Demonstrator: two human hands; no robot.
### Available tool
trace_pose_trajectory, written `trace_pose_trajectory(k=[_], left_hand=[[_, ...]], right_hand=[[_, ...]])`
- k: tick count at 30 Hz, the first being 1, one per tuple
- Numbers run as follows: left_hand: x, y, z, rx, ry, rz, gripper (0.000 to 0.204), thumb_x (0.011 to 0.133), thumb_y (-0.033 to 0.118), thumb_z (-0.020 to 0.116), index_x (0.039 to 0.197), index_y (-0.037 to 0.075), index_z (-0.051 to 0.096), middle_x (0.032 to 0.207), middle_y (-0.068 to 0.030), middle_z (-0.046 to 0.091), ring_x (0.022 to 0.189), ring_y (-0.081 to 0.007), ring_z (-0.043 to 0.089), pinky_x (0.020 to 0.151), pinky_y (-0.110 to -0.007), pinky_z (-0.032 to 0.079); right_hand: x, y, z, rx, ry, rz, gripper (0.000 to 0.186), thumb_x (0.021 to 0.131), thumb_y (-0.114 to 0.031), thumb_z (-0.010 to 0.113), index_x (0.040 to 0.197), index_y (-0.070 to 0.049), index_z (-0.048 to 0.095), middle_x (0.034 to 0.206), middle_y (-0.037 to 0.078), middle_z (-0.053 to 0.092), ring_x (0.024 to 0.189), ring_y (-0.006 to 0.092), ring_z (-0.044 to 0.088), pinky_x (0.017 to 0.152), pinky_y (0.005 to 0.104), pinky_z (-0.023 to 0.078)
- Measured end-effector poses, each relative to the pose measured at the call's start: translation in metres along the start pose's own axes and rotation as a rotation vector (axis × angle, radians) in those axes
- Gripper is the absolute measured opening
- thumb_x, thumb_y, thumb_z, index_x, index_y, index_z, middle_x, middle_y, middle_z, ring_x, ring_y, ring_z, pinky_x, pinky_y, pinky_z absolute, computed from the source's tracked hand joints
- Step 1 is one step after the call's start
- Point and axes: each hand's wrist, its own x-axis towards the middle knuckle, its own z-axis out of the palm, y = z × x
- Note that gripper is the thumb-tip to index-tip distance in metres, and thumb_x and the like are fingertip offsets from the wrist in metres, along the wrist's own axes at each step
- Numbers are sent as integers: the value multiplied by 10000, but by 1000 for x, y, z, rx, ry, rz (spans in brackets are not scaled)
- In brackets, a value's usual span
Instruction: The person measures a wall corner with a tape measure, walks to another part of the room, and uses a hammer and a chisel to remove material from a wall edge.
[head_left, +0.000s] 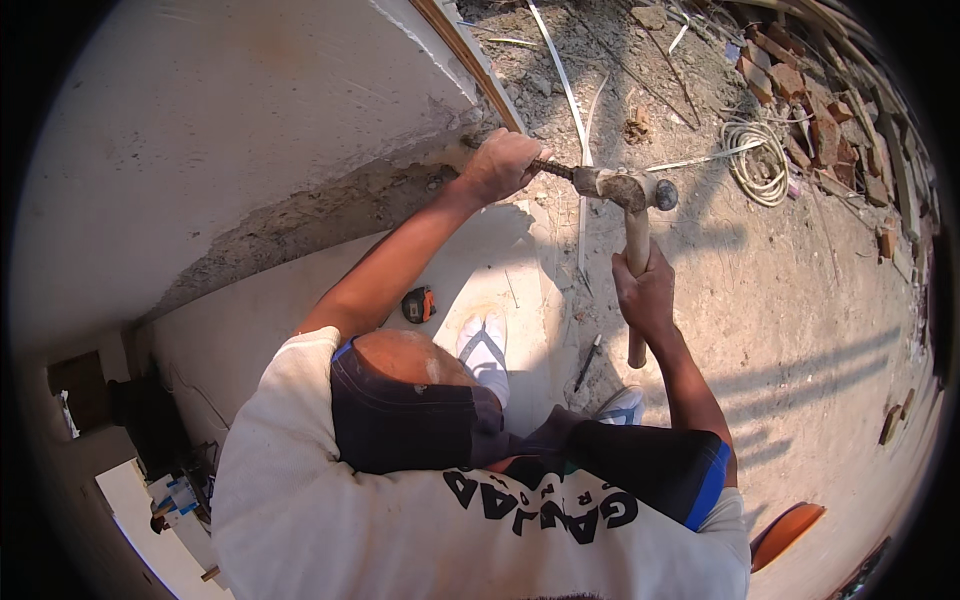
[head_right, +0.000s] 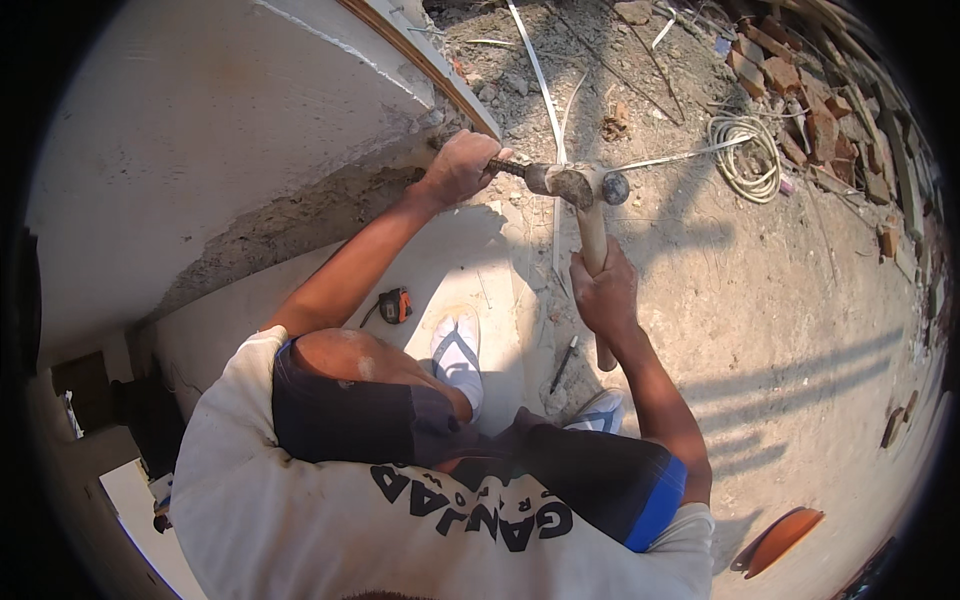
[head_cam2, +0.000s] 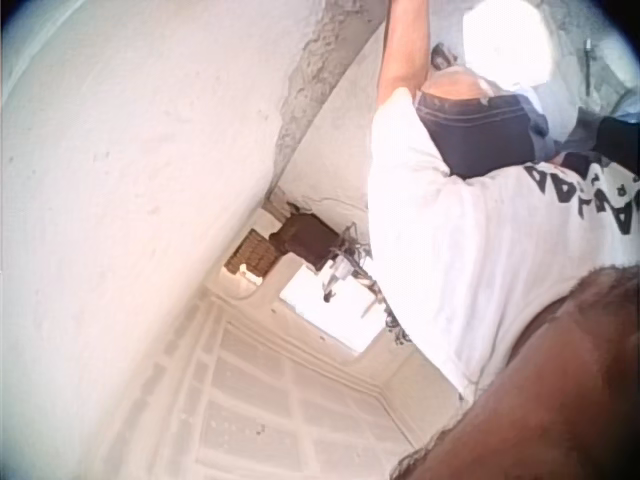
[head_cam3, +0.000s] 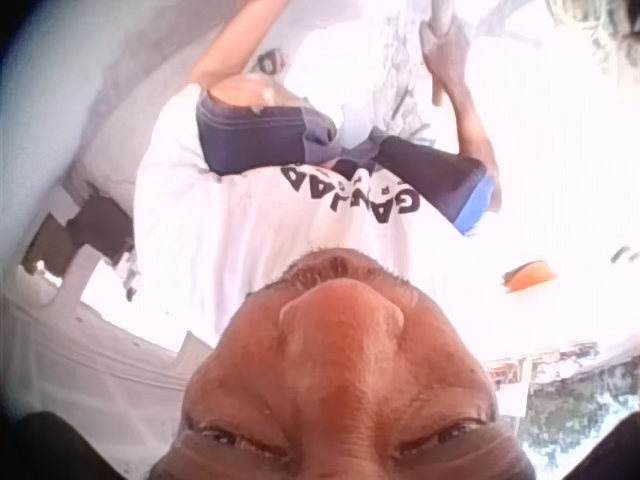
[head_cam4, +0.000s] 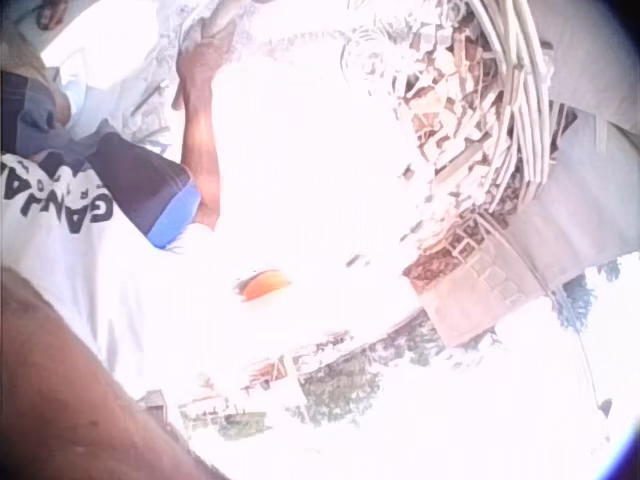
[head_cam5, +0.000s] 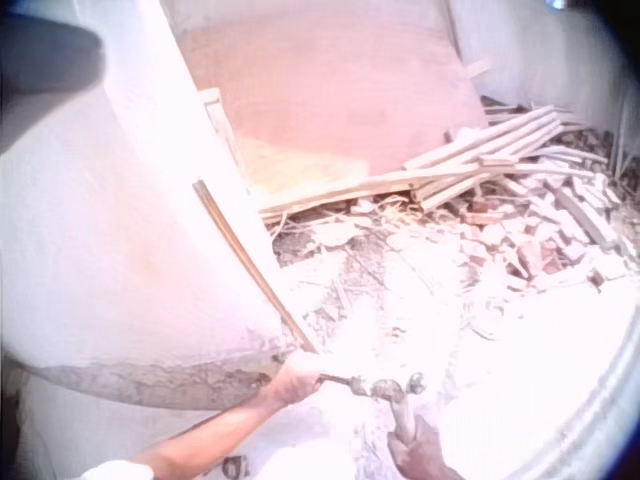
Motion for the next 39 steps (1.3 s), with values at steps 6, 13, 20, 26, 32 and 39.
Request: trace_pose_trajectory(k=[6, 13, 20, 26, 32, 39], left_hand=[[-16, 1, 2, 0, 11, -91, 113, 815, 130, 651, 818, 70, 555, 710, -93, 513, 714, -309, 542, 661, -412, 401], [3, 10, 5, -99, 31, -42, 210, 891, 144, 615, 750, 53, 488, 692, -130, 482, 674, -335, 511, 657, -429, 397], [-15, 1, 7, 8, 34, -83, 125, 823, 132, 656, 829, 66, 550, 736, -99, 530, 730, -304, 550, 670, -412, 408], [2, 3, 6, -48, 64, -85, 148, 840, 138, 642, 794, 62, 524, 739, -120, 544, 739, -329, 559, 677, -426, 409], [-21, 1, 8, 7, 12, -101, 180, 887, 147, 617, 781, 54, 505, 687, -127, 492, 668, -329, 525, 638, -420, 395], [-21, 1, 7, -56, 28, -93, 196, 868, 170, 642, 770, 56, 517, 685, -118, 493, 692, -328, 521, 678, -429, 397]], right_hand=[[2, -89, -62, 708, 403, -184, 160, 866, 36, 562, 872, -72, 445, 562, -5, 453, 404, 50, 379, 376, 220, 345], [9, 17, 27, 34, 119, -221, 114, 855, -66, 616, 901, -42, 514, 667, 86, 588, 518, 174, 546, 513, 328, 456], [0, -63, -53, 453, 219, -60, 141, 855, 22, 601, 810, -58, 494, 619, 11, 502, 443, 76, 442, 419, 248, 366], [10, -63, -28, 807, 433, -262, 100, 875, -9, 521, 865, -74, 446, 615, 35, 502, 419, 91, 415, 409, 260, 397], [7, -12, -11, 53, -56, 51, 156, 840, -68, 621, 961, -30, 531, 688, 76, 563, 631, 154, 569, 623, 354, 478], [16, -78, -60, 659, 351, -92, 157, 848, 15, 588, 874, -52, 449, 565, 4, 462, 396, 69, 420, 367, 238, 367]])
